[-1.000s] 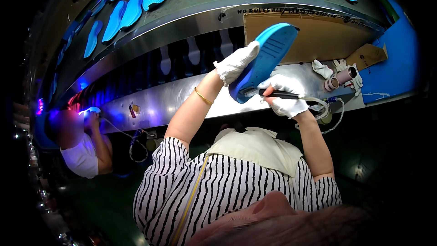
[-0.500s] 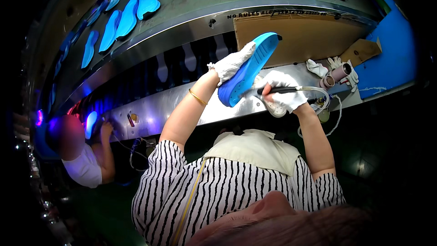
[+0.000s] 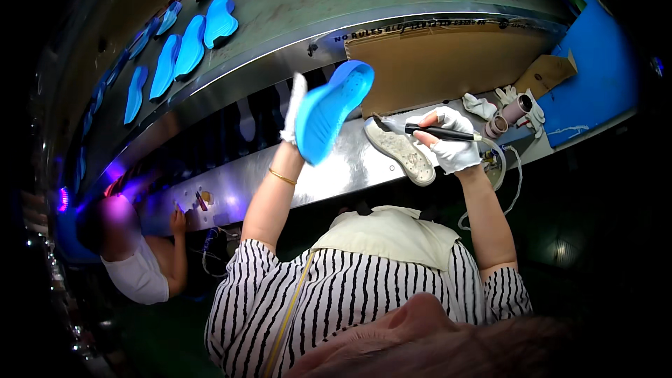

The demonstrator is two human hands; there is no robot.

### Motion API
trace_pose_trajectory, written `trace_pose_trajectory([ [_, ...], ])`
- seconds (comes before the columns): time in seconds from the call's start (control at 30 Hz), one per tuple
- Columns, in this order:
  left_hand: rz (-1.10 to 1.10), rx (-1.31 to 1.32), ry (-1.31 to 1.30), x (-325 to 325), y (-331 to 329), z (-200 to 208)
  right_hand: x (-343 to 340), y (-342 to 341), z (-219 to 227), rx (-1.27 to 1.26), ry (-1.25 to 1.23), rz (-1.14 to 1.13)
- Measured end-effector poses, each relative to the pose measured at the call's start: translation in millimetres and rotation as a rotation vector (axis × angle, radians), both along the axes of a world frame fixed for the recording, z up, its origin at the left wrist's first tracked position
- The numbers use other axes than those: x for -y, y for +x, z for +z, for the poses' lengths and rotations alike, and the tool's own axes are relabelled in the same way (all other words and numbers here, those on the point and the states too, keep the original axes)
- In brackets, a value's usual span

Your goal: The person applies a substance to the interior of blue shoe soles using a brush tool, picking them from a conveyor belt and placing them on a cardboard mat to work.

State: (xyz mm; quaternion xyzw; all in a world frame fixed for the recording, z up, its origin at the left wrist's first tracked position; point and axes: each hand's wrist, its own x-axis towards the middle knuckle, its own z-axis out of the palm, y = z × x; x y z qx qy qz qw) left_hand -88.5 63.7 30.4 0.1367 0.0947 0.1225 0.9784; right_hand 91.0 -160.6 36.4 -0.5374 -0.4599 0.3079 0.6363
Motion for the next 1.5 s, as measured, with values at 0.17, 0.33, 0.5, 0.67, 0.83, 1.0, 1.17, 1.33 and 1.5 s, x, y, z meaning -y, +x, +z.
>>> trace_pose_trajectory([
  [0.17,-0.048,0.135,-0.082,57.9,4.9,-56.3,-1.9,-6.3,-17.1,0.084,-0.034,-0.168],
  [0.33,-0.104,0.115,0.061,97.7,28.2,-55.3,-20.5,1.6,-22.1,0.156,0.079,-0.404],
  [0.5,0.113,-0.069,0.182,102.7,45.5,-68.9,-17.4,-26.1,-15.3,0.186,0.181,-0.161],
  [0.67,0.126,-0.046,0.208,96.9,48.9,-52.1,-17.2,-20.5,-19.1,0.235,0.224,-0.188],
  [0.83,0.179,0.057,0.215,85.4,47.0,-58.2,-10.6,-38.2,-8.3,0.444,0.197,-0.061],
  [1.0,0.184,0.061,0.151,73.7,49.0,-53.8,-8.1,-39.2,-9.0,0.504,0.176,-0.136],
  [1.17,0.247,0.076,0.167,65.0,43.3,-40.6,-0.5,-43.3,-2.1,0.131,0.043,0.039],
  [1.33,0.221,0.238,0.016,94.6,39.7,-10.3,-0.4,-21.6,5.6,0.03,-0.018,-0.049],
  [1.5,0.205,0.192,0.22,97.4,45.3,-10.9,-1.2,-39.9,-9.3,0.087,0.157,-0.065],
])
